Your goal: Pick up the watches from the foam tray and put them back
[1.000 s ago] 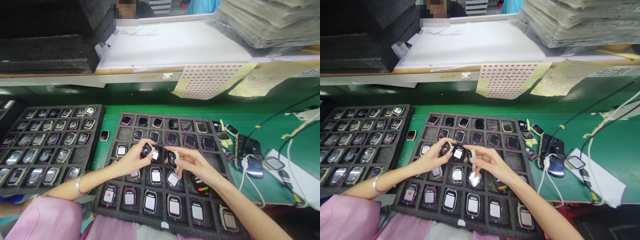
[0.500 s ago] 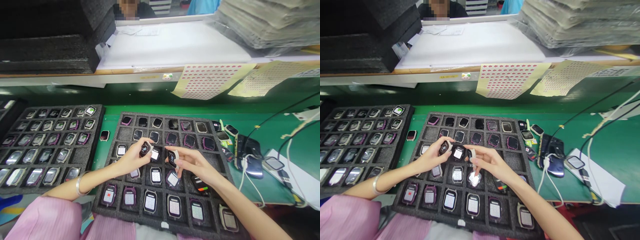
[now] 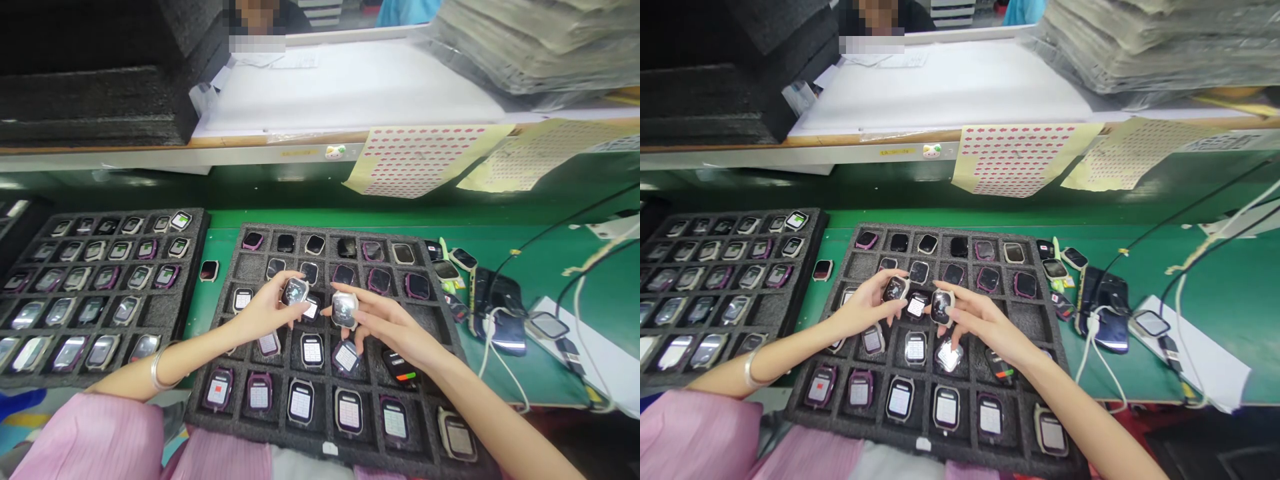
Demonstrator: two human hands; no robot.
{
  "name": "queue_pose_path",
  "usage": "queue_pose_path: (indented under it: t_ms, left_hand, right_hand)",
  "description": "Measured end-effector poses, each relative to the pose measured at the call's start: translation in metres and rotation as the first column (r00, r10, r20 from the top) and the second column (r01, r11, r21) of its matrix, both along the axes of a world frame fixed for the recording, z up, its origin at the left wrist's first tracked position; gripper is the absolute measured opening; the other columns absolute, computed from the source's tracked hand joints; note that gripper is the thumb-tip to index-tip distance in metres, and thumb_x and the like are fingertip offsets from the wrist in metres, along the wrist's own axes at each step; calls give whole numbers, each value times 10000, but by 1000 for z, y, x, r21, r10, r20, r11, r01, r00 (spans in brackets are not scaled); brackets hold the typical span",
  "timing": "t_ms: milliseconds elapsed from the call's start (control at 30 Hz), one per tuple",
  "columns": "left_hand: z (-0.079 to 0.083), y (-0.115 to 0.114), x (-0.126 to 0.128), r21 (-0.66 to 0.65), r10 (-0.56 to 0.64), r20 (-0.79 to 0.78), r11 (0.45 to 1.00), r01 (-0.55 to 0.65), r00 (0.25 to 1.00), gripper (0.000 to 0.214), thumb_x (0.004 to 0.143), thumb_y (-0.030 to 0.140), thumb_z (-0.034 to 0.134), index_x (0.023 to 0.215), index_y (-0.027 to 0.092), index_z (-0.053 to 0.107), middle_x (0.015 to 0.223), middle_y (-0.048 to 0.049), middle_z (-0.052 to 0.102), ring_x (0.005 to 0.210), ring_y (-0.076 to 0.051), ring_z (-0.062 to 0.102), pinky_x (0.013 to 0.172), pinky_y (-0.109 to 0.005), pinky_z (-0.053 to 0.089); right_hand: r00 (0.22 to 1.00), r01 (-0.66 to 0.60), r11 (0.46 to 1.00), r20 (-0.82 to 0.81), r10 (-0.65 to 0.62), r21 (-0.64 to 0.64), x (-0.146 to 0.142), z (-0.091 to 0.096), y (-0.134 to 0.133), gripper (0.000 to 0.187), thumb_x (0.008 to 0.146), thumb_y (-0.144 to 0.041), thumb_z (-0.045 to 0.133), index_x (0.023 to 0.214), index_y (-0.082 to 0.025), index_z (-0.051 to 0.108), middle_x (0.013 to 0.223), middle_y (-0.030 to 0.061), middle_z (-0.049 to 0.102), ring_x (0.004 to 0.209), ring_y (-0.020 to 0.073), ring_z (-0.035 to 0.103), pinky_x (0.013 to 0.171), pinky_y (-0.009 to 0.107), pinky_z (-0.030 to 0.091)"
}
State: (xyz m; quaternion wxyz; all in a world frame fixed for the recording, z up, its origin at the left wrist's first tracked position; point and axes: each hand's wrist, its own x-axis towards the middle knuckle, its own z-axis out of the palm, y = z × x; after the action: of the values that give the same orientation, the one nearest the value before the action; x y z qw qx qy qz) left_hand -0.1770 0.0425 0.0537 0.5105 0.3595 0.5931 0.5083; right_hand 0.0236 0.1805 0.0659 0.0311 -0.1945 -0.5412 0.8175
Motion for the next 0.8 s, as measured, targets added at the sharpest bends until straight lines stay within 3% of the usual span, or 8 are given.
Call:
queue_pose_path:
  t_ms: [100,233,400,800]
  left_hand:
    - [1,2,1,14,11,209,1000,-14,978,380,765,252,649,1098,178,482,899,-33,599,694,-164,642,579,-283,523]
    - [3,2,2,-16,17,374,1000,-11,927,319,793,212,574,1095,159,487,926,-82,675,835,-212,677,731,-355,545]
    - [-3,1,2,19,-25,403,1000,19,915,344,782,167,538,1123,170,496,937,-84,696,895,-227,678,783,-392,540]
    - [-5,0,3,51,-69,382,997,53,922,356,771,129,536,1120,191,503,957,-65,679,912,-209,664,783,-380,547]
  right_hand:
    - [999,31,998,13,-30,-48,-2,0,0,468,890,-273,599,1338,-201,482,1190,136,626,780,168,647,546,248,550]
    - [995,95,995,28,-95,24,-3,-4,-2,485,875,-273,603,1339,-203,480,1142,125,647,716,149,627,496,223,516]
    - [991,116,988,53,-122,106,-3,-6,-3,558,871,-264,582,1402,-192,425,1113,127,677,658,148,627,479,240,505]
    - [987,145,969,40,-156,199,-3,-3,-6,515,882,-266,575,1379,-186,463,1064,107,704,618,131,616,479,234,496]
